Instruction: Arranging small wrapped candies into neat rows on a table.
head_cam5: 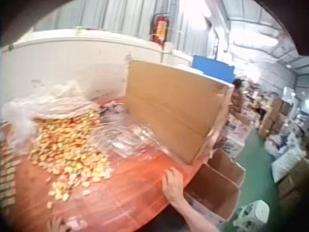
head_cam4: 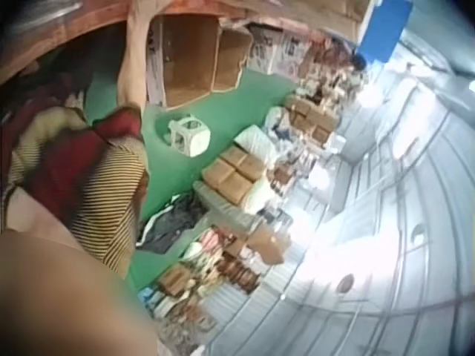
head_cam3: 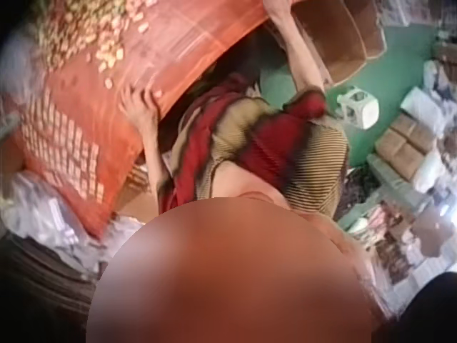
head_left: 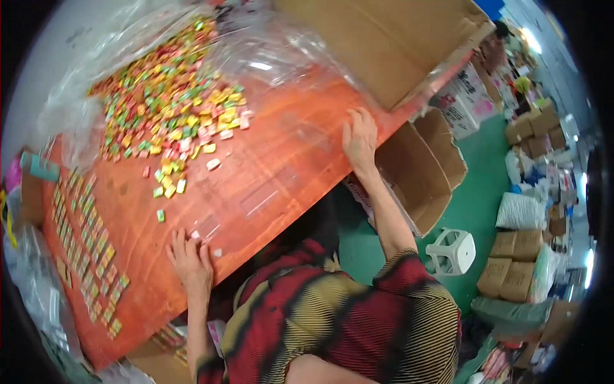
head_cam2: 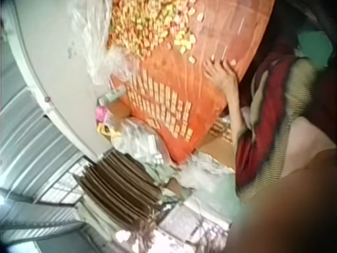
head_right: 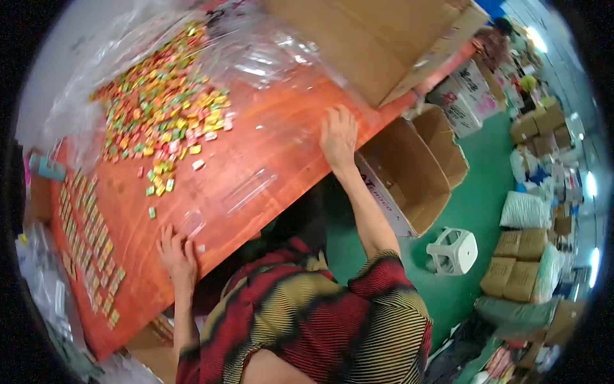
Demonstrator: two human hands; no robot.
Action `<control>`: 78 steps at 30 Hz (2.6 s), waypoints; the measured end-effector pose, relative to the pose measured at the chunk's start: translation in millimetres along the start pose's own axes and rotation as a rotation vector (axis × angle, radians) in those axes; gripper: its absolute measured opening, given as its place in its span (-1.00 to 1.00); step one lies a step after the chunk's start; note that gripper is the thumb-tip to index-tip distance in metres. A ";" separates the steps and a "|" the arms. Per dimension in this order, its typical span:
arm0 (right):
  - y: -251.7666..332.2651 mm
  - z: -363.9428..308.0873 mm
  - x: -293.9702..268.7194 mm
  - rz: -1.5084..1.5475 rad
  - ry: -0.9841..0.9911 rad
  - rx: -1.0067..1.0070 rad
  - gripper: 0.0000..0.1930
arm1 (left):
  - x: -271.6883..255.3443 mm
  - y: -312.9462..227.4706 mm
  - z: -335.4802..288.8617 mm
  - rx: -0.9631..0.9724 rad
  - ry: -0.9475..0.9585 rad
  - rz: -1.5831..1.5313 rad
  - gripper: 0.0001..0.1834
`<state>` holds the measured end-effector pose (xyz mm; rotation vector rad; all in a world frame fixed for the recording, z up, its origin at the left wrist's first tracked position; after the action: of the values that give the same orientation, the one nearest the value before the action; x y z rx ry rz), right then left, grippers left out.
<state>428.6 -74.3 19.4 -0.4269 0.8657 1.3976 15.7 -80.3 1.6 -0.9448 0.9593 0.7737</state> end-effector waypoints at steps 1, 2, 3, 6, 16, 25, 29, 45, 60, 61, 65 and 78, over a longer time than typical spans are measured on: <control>-18.5 1.9 -4.0 -0.112 -0.056 0.073 -0.67 | 2.4 -1.8 1.6 0.039 -0.001 -0.022 -0.84; -40.2 2.1 -6.4 -0.234 -0.093 0.083 -0.68 | 4.0 -3.8 2.0 0.029 0.013 -0.030 -0.84; -57.8 0.7 -7.4 -0.251 -0.104 0.095 -0.68 | 5.4 -4.1 1.9 0.015 0.028 -0.037 -0.85; -82.5 -2.7 -8.1 -0.363 -0.100 0.194 -0.71 | 7.2 -3.5 1.0 0.019 0.031 -0.036 -0.84; -62.6 -9.4 7.4 -0.113 -0.018 0.080 -0.83 | 5.5 -0.3 0.6 -0.020 0.048 -0.015 -0.84; -29.2 15.4 13.7 -0.020 0.334 -0.050 -0.87 | 2.7 -8.1 3.0 -0.022 0.040 -0.025 -0.87; -49.6 33.6 23.3 0.235 0.668 -0.035 -0.82 | 2.1 -6.9 1.2 -0.012 0.045 -0.031 -0.86; -55.1 42.1 64.2 0.403 0.561 -0.105 -0.83 | 6.7 7.2 1.2 0.035 0.040 -0.007 -0.85; 46.3 0.0 49.2 0.187 0.279 -0.161 -0.70 | 19.6 14.5 3.8 0.027 0.028 0.004 -0.78; 49.6 -8.0 51.8 0.184 0.277 -0.158 -0.70 | 20.6 15.7 4.3 0.038 0.011 0.001 -0.77; 53.9 -21.1 63.4 0.094 0.334 -0.400 -0.65 | 16.3 16.0 10.2 0.100 0.050 0.042 -0.73; 115.0 -40.8 31.8 0.233 0.669 -0.443 -0.55 | 9.6 -16.7 28.8 0.009 0.006 0.068 -0.75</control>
<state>305.2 -63.3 -4.3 -1.2113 1.1622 1.6956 43.0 -59.4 5.4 -0.9105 1.0037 0.8232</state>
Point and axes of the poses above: each hand's wrist, its own z-axis towards the middle knuckle, its own x-axis out of the palm, y = z × x, the point moved 3 cm from there along z, towards the middle knuckle, and after that the axes turned 4 degrees about -x, right-handed, at the moved point
